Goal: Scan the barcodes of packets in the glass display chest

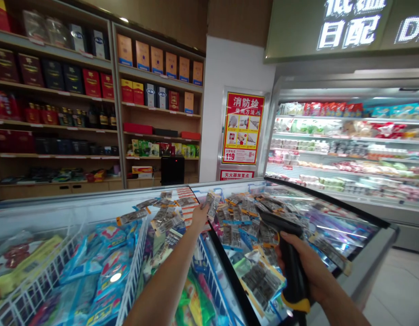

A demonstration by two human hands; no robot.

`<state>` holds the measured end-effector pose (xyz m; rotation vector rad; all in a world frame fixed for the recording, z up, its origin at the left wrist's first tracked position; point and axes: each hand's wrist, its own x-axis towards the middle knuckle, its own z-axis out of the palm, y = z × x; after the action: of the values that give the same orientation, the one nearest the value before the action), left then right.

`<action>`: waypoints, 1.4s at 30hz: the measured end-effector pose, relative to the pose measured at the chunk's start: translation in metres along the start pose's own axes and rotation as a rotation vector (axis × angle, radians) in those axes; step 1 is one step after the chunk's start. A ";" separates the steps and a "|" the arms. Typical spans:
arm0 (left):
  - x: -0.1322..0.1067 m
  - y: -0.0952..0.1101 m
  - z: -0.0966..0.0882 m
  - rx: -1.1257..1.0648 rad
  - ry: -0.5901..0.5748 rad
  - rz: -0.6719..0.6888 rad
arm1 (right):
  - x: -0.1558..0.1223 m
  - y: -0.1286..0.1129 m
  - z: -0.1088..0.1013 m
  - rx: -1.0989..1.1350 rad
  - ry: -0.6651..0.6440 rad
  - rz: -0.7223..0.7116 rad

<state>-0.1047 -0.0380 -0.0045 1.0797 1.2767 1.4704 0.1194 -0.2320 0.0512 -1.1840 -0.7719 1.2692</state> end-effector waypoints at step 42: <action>-0.010 0.004 0.007 -0.457 -0.042 -0.103 | 0.007 -0.012 0.043 -0.066 -0.154 0.005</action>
<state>-0.0959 -0.0463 -0.0007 0.7264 0.8906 1.5525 0.0840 -0.2136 0.0731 -1.1504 -0.9299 1.3590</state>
